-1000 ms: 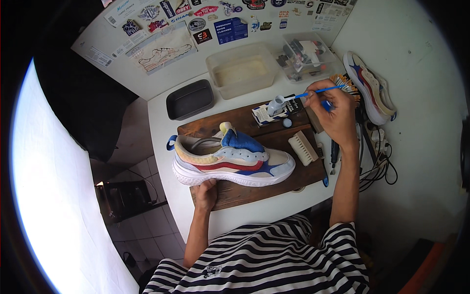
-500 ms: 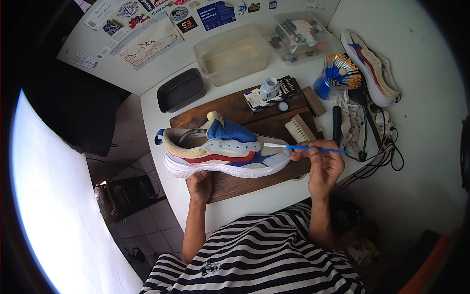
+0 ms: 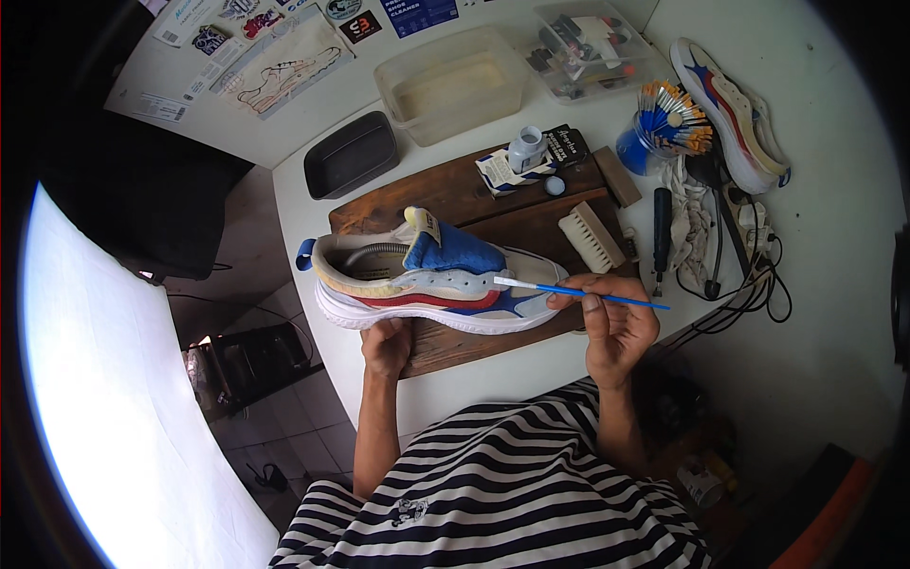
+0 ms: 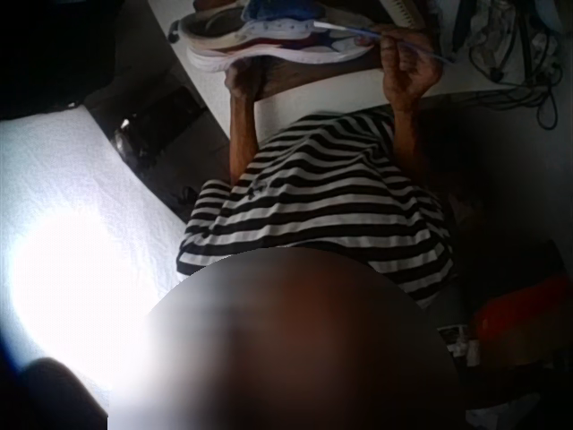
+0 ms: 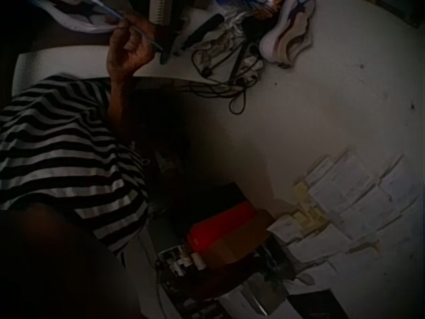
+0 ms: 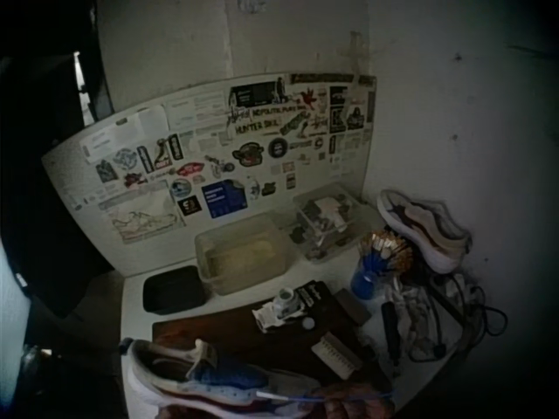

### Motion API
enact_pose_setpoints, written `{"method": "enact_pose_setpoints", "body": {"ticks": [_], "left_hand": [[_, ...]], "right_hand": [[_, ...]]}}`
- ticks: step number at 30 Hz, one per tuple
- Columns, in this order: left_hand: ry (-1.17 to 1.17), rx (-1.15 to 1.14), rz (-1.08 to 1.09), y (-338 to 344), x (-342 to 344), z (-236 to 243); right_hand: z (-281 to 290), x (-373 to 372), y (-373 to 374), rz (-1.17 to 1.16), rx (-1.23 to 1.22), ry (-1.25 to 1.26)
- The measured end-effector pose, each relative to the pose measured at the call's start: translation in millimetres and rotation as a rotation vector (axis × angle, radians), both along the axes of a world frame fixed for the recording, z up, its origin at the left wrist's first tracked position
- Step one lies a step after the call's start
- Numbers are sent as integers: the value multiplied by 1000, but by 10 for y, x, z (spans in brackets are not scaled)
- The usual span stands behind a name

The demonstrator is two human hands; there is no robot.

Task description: Applying white paint to the midsole and upper parts of a sneaker using a small brush.

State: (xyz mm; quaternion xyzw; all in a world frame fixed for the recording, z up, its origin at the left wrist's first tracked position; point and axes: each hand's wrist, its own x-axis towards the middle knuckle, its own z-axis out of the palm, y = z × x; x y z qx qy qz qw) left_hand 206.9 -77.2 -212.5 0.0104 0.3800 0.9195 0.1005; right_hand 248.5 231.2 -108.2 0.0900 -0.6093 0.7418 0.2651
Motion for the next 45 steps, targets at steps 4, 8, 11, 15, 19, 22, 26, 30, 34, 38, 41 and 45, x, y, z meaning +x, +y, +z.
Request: {"method": "enact_pose_setpoints", "body": {"ticks": [4,8,11,15,19,22,26,30,34,38,41,45], "left_hand": [[-46,-6,42,50,-4,61],[-33,13,25,21,-1,26],[-24,15,13,-12,3,-32],[4,9,-1,-58,15,-101],[-19,18,32,35,1,29],[-27,21,21,20,4,26],[-32,11,27,20,6,21],[-39,0,46,48,5,50],[-36,-6,39,12,0,3],[0,-10,8,-10,3,-34],[-11,-16,8,-22,-1,-41],[-3,-18,14,-22,-3,-30]], "right_hand": [[5,4,-20,7,11,-17],[2,-24,-36,8,13,-1],[-17,-19,-35,12,4,-15],[-30,-4,-9,-46,39,-43],[32,-32,-46,-38,73,-5],[3,-47,-83,-31,44,-2],[-23,-21,-29,-48,65,-21],[-16,-5,-15,-73,63,-31],[33,-46,-77,-14,-21,12],[-30,-37,-61,-31,-18,-17],[-61,-8,-4,-58,19,-24],[-15,-2,-24,-100,56,-45]]}}
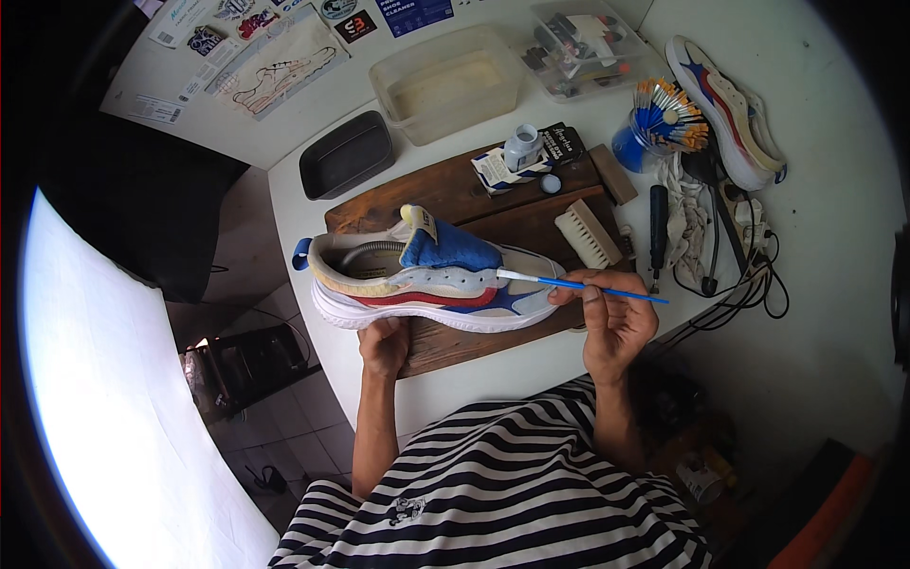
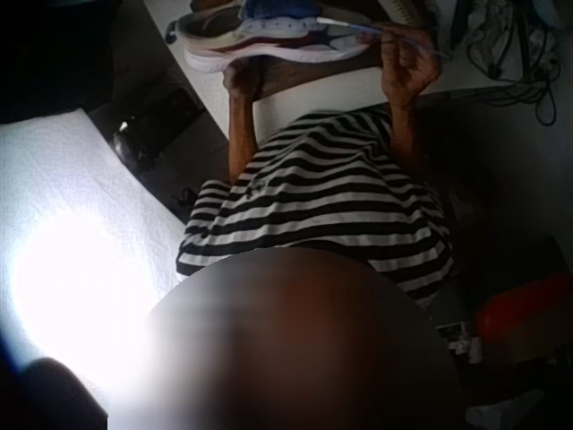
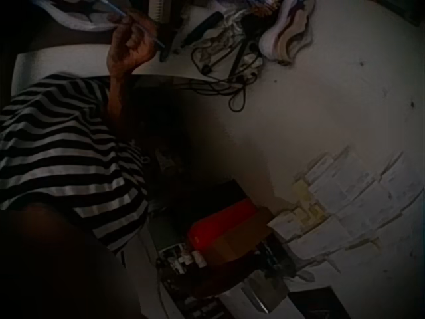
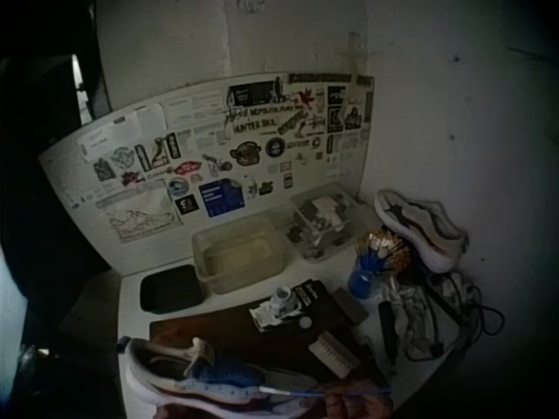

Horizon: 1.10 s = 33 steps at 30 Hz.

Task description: Applying white paint to the midsole and upper parts of a sneaker using a small brush.

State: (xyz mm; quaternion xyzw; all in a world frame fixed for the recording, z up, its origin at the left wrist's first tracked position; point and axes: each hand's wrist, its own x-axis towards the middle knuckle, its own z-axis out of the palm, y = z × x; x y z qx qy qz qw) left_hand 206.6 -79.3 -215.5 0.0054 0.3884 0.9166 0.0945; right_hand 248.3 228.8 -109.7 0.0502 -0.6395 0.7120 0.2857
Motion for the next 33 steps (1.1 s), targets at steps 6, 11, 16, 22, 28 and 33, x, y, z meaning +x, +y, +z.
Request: {"method": "enact_pose_setpoints", "body": {"ticks": [6,11,16,22,28,33], "left_hand": [[-39,13,29,93,5,111],[-21,13,25,59,6,83],[-30,-1,44,83,8,106],[14,46,-7,38,-1,52],[-26,3,44,78,10,102],[-1,19,4,67,-11,89]], "right_hand": [[-43,-2,-13,1,-1,-8],[-17,9,-35,-28,-7,-16],[-50,1,-19,-33,-16,-16],[-21,-7,-22,-47,32,-9],[74,18,-93,-13,-15,56],[103,0,-180,-3,28,80]]}}
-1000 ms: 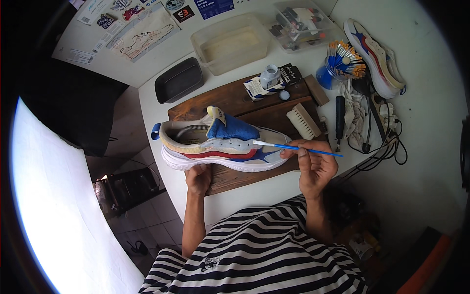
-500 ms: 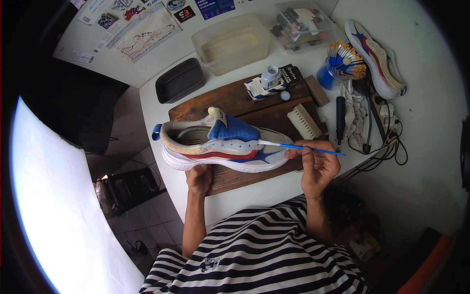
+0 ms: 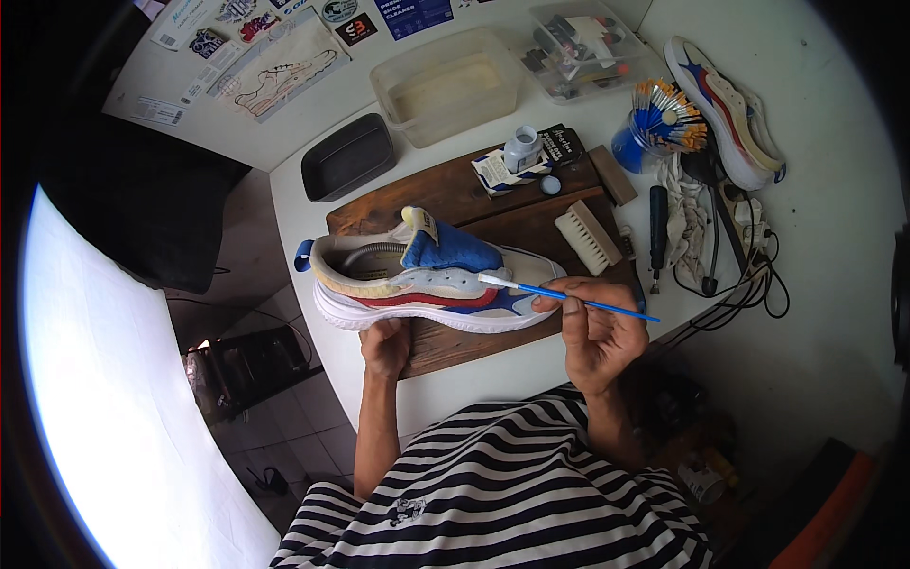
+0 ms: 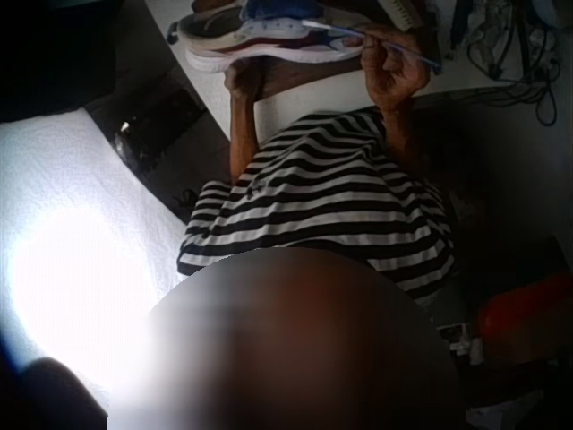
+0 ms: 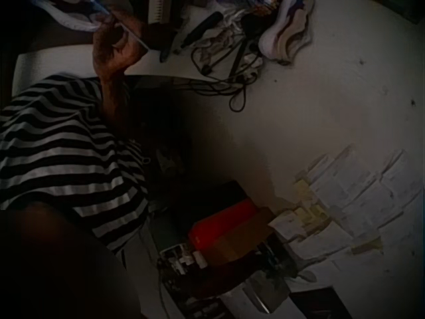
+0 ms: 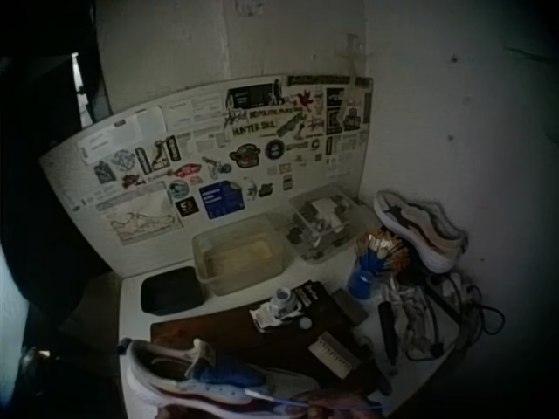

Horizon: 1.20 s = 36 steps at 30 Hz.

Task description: Applying white paint to the midsole and upper parts of a sneaker using a small brush.

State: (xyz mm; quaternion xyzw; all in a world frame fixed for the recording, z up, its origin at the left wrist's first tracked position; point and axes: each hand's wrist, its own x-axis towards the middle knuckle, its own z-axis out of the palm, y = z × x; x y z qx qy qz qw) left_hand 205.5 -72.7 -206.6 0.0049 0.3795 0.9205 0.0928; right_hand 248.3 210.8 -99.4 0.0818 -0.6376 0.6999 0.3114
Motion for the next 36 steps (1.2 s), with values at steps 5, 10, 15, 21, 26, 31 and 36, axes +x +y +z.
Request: {"method": "enact_pose_setpoints", "body": {"ticks": [5,10,15,21,26,31,36], "left_hand": [[3,-16,10,-3,3,-9],[-3,-17,7,9,3,16],[-12,-26,19,16,1,26],[-12,-40,2,-55,12,-71],[9,-36,-6,-34,4,-53],[0,-6,-20,-114,17,-161],[2,-30,-9,-73,16,-107]], "right_hand": [[-33,-7,11,-9,17,-3],[-69,11,71,-33,6,-29],[-85,34,118,-51,9,-65],[-76,66,135,-69,-9,-79],[-28,39,62,-37,0,-35],[-29,42,48,-24,22,-40],[-70,80,115,-55,45,-63]]}}
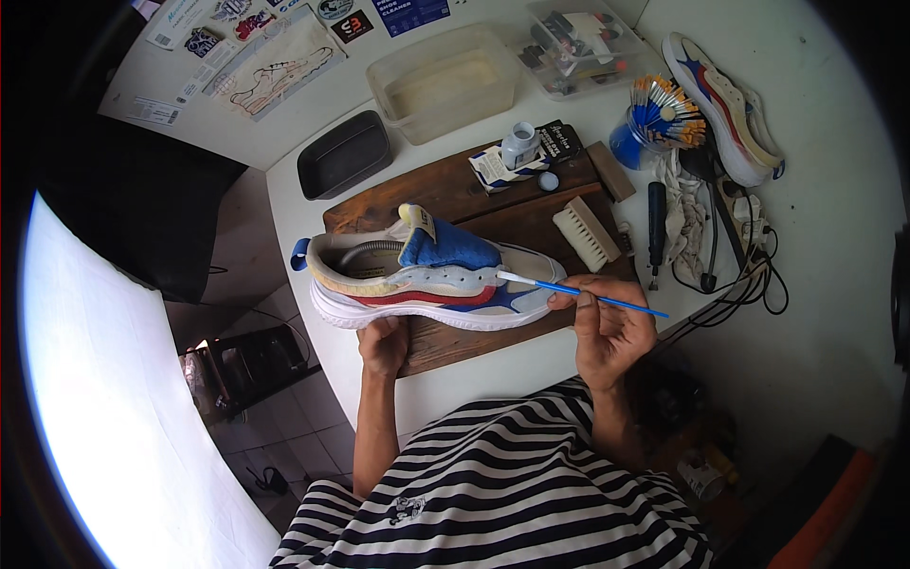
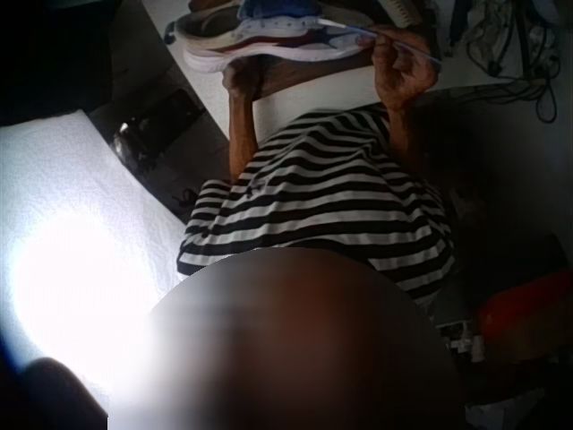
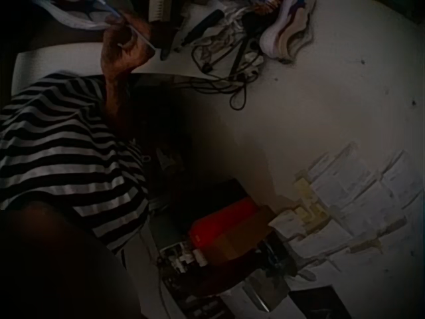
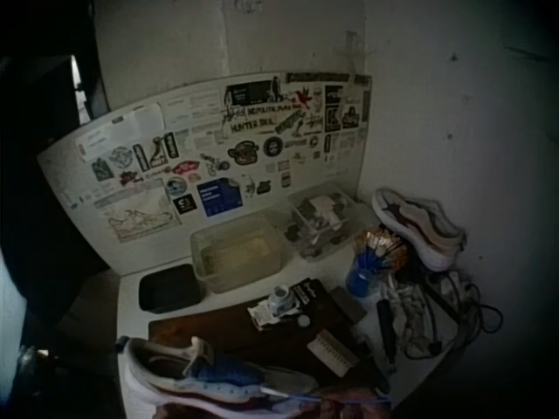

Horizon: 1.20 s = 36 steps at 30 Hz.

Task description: Applying white paint to the midsole and upper parts of a sneaker using a small brush.

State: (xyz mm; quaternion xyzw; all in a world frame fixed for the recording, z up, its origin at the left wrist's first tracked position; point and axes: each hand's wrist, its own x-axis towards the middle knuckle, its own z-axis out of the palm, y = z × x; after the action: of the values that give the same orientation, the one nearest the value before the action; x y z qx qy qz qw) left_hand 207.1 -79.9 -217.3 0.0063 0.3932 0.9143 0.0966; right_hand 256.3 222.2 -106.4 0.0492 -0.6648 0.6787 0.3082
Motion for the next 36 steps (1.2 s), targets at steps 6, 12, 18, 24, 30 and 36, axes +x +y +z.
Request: {"method": "enact_pose_setpoints", "body": {"ticks": [6,12,18,24,30,36], "left_hand": [[-2,12,7,7,-7,18],[-15,9,25,40,6,79],[26,39,8,57,-18,98],[-3,24,10,5,-4,26],[25,12,3,36,-23,56],[34,60,-22,-44,-8,-45]], "right_hand": [[73,-15,-91,16,-32,16],[7,12,-12,-3,9,-1],[51,-38,-80,10,-38,27],[-28,-16,0,3,-36,7],[28,-55,-58,17,-84,34],[-18,-89,-24,33,0,29]]}}
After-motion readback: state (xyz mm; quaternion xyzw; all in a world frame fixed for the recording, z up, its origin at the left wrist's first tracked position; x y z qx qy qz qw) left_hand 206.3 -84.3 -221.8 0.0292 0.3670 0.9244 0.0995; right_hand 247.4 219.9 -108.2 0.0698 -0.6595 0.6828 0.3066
